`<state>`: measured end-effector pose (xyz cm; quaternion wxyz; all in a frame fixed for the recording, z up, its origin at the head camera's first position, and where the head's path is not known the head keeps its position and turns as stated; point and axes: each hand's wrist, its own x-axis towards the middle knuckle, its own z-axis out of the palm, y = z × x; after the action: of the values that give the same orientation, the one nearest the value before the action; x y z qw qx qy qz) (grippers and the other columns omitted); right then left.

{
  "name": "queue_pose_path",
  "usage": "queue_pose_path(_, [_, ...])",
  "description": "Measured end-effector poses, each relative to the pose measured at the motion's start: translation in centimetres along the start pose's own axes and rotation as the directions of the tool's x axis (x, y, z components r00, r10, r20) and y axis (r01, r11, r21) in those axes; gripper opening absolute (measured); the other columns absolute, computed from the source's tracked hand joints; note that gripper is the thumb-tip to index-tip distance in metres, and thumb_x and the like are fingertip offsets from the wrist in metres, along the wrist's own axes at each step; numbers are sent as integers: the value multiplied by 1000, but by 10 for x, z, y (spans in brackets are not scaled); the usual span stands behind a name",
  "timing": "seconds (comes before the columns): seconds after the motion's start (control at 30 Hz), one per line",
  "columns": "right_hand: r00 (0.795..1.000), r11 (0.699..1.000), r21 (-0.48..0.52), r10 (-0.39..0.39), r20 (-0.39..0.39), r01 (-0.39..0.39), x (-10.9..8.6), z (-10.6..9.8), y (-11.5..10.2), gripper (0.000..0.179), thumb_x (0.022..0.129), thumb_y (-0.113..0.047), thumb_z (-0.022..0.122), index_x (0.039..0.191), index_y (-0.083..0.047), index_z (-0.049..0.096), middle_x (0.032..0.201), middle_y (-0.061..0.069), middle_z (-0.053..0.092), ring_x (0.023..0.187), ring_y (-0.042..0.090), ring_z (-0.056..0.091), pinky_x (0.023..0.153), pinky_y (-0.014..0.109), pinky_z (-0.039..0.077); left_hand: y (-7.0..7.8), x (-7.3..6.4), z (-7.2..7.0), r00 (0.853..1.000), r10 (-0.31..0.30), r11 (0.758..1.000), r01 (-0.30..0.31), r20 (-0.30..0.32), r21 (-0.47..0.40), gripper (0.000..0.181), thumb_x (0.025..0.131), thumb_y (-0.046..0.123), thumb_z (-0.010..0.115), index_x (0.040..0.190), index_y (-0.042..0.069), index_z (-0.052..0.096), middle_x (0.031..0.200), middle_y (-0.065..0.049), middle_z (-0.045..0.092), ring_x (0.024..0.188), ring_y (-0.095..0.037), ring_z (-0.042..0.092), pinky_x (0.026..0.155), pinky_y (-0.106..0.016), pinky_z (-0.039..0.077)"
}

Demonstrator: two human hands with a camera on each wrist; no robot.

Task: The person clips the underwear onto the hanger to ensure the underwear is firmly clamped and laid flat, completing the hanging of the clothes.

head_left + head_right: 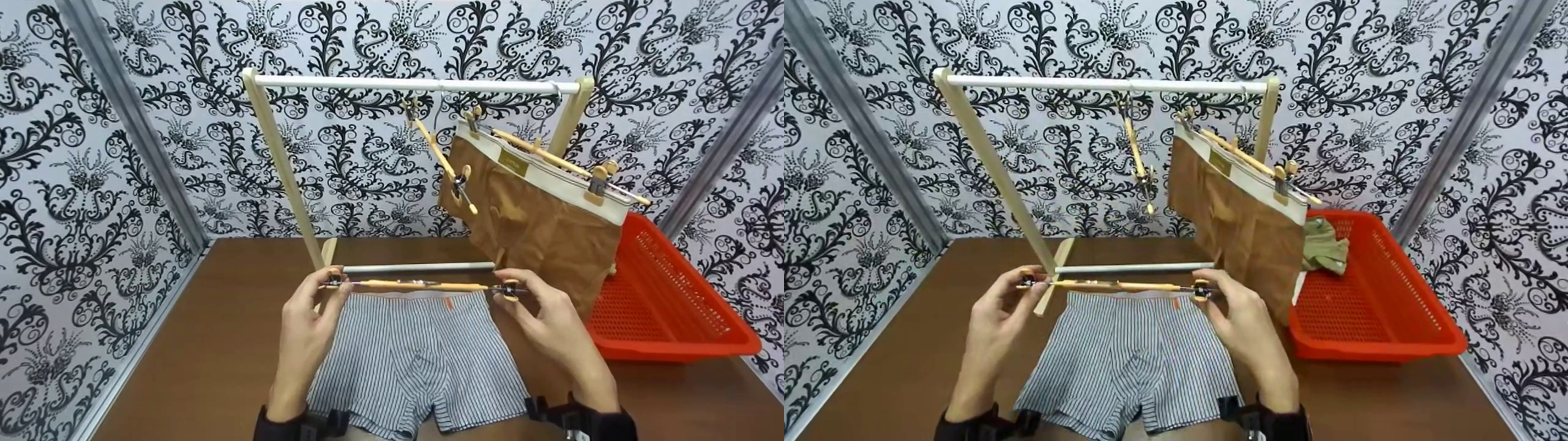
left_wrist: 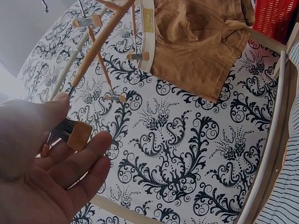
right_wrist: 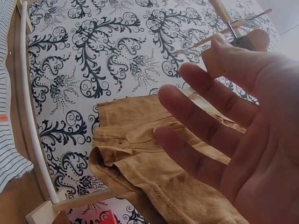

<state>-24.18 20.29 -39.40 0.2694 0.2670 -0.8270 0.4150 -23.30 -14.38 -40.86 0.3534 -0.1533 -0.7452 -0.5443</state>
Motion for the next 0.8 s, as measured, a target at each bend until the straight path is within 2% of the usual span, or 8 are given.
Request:
queue_pose_path(0.17, [999, 991, 124, 37, 23, -40, 0, 3, -2, 36, 89, 6, 73, 121, -8, 66, 102, -1, 72, 90, 14, 69, 80, 17, 53, 0, 0, -1, 998, -59, 998, 59, 5, 3, 28, 93, 11, 74, 117, 0, 69, 106, -6, 71, 90, -20, 68, 76, -24, 56])
queue_pose_path(0.3, [999, 989, 144, 41, 17, -43, -1, 4, 0, 37, 90, 8, 70, 122, -9, 65, 96, 0, 72, 83, 18, 70, 74, 19, 53, 0, -1, -1, 997, -83, 997, 82, 11, 13, 28, 93, 13, 75, 118, 1, 69, 98, -2, 71, 78, -17, 65, 64, -23, 52])
queue_pose_path(0.4, [999, 986, 159, 50, 9, -51, -1, 6, 2, 37, 91, 7, 69, 123, -10, 65, 93, -2, 72, 80, 20, 70, 71, 21, 54, -1, -1, -2, 994, -102, 995, 102, 30, 4, 29, 94, 16, 74, 120, 3, 69, 92, 0, 70, 74, -20, 65, 62, -24, 51])
queue_pose_path(0.57, [997, 976, 204, 78, 19, -81, -1, 9, 6, 40, 93, 5, 68, 129, -10, 62, 89, 3, 72, 77, 22, 70, 69, 29, 58, -2, -2, -2, 987, -146, 989, 146, 71, 1, 37, 96, 19, 72, 130, 4, 65, 90, -1, 69, 74, -22, 67, 62, -25, 51])
queue_pose_path(0.63, [993, 973, 201, 112, 34, -116, -1, 9, 8, 42, 94, 1, 68, 134, -13, 61, 88, 6, 72, 75, 25, 70, 68, 31, 58, -3, -2, -2, 984, -159, 987, 159, 83, 6, 41, 98, 19, 70, 135, 4, 62, 89, -3, 68, 74, -22, 67, 62, -26, 50])
queue_pose_path(0.8, [978, 957, 200, 200, 63, -208, 0, 11, 12, 47, 96, -7, 69, 141, -17, 59, 84, 4, 71, 72, 25, 69, 67, 29, 56, -4, -3, -3, 968, -217, 974, 224, 129, -38, 47, 104, 22, 60, 148, 8, 51, 95, -7, 66, 80, -26, 68, 68, -31, 54])
